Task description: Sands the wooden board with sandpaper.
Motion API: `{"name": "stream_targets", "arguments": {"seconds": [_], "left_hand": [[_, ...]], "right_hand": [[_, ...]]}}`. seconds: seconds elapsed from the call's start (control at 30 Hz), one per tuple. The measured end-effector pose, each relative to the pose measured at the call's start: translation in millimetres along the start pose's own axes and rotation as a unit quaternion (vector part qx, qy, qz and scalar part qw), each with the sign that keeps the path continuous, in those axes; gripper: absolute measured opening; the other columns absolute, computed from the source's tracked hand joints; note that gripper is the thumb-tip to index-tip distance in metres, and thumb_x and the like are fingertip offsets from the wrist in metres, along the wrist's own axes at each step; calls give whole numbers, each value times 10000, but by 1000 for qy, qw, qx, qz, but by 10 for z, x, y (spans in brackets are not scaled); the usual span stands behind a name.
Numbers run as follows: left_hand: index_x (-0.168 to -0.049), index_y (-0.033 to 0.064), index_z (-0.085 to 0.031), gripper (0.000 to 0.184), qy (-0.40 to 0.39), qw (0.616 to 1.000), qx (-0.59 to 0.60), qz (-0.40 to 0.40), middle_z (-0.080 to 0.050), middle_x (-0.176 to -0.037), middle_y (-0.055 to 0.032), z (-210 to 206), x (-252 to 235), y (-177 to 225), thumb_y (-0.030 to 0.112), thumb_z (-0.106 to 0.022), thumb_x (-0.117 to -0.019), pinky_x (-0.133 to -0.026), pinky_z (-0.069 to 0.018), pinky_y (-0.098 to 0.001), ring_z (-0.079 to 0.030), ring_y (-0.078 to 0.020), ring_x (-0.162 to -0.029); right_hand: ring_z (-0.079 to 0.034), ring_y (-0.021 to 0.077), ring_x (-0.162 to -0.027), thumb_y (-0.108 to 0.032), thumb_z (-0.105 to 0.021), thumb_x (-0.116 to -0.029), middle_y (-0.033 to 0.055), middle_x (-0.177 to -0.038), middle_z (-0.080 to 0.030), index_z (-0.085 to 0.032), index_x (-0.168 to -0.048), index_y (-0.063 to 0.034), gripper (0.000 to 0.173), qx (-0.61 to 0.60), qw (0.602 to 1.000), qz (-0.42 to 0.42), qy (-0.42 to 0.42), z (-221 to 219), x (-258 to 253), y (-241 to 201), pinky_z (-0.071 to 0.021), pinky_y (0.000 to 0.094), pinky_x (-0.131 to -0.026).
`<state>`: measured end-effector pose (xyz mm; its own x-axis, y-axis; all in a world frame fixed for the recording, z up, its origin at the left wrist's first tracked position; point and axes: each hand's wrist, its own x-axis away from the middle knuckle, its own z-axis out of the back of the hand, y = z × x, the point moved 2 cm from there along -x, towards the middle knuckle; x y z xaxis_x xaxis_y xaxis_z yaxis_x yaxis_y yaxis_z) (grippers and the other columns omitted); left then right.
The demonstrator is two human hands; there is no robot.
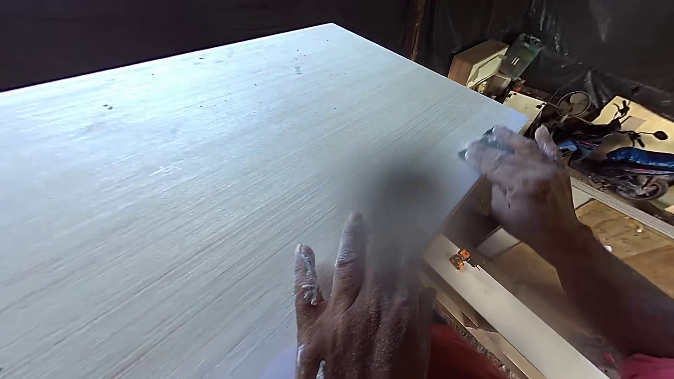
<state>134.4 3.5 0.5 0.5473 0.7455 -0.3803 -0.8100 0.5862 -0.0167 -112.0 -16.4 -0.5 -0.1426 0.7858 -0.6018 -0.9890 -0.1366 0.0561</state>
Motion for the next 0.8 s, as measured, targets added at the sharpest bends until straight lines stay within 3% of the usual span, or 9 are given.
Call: {"name": "stream_targets", "arguments": {"seconds": [0.13, 0.27, 0.37, 0.43, 0.5, 0.53, 0.63, 0.7, 0.8], "left_hand": [[-1433, 219, -614, 624, 7, 1000, 11, -10, -573, -1494, -90, 9, -6, -8, 565, -583, -915, -1080, -296, -739, -521, -380, -1384], [-1466, 202, -582, 670, 10, 1000, 8, -19, -531, -1534, -92, -13, 14, -3, 595, -566, -924, -1087, -301, -714, -505, -365, -1399], [-1451, 208, -592, 655, 21, 999, 12, -23, -552, -1518, -60, -13, 14, -4, 576, -595, -908, -1060, -368, -688, -529, -346, -1381], [-1430, 196, -611, 619, 31, 999, 13, -34, -582, -1491, -33, -18, 14, 11, 539, -609, -914, -1035, -419, -650, -558, -327, -1354], [-1426, 164, -616, 641, 39, 998, 4, -42, -594, -1479, -30, 24, 77, -3, 533, -626, -902, -1028, -449, -594, -575, -294, -1342], [-1438, 150, -603, 653, 37, 999, -2, -38, -578, -1497, -26, 69, 113, -27, 535, -610, -910, -1051, -439, -569, -562, -267, -1361], [-1462, 164, -578, 633, -5, 1000, -7, 4, -520, -1552, -7, 235, 306, -168, 539, -557, -952, -1119, -384, -557, -500, -227, -1423], [-1482, 167, -557, 646, -36, 998, -22, 44, -508, -1562, -21, 332, 508, -297, 576, -501, -984, -1148, -344, -573, -478, -245, -1442], [-1533, 121, -488, 771, -86, 989, -14, 118, -477, -1574, -119, 436, 806, -487, 637, -519, -961, -1167, -295, -641, -436, -353, -1463]], "right_hand": [[-506, 295, -1419, -20, -468, -950, 58, -1351, -686, -726, -1258, -77, 405, -22, 999, 34, 17, 39, 60, -267, -276, 633, -1214], [-472, 327, -1440, 6, -433, -946, 70, -1413, -644, -669, -1344, -71, 469, 8, 1000, -19, -20, 18, -26, -118, -254, 669, -1199], [-499, 273, -1426, -10, -461, -959, 80, -1397, -654, -700, -1292, -53, 412, -36, 998, 56, 18, 45, 106, -403, -279, 608, -1226], [-530, 296, -1396, -43, -449, -994, 96, -1388, -658, -695, -1304, -67, 396, -8, 998, 53, 9, -22, 60, -6, -311, 612, -1195], [-533, 399, -1367, -86, -399, -1008, 163, -1415, -624, -644, -1377, -74, 443, 34, 999, -31, -25, -68, -21, 665, -323, 708, -1120], [-525, 410, -1372, -103, -378, -1022, 159, -1429, -614, -637, -1391, -98, 451, 29, 996, -76, -20, -27, -60, 915, -334, 707, -1116], [-487, 318, -1427, -171, -333, -1054, 130, -1462, -592, -626, -1414, -121, 467, -49, 989, -126, 58, 64, -96, 1159, -352, 547, -1202], [-503, 287, -1417, -162, -356, -1060, 140, -1457, -592, -622, -1405, -68, 445, -106, 986, -89, 94, -21, -41, 1058, -379, 479, -1208], [-496, 316, -1422, -92, -359, -1049, 169, -1466, -579, -601, -1405, -10, 439, -123, 991, -23, 41, -121, -34, 754, -342, 524, -1221]]}}
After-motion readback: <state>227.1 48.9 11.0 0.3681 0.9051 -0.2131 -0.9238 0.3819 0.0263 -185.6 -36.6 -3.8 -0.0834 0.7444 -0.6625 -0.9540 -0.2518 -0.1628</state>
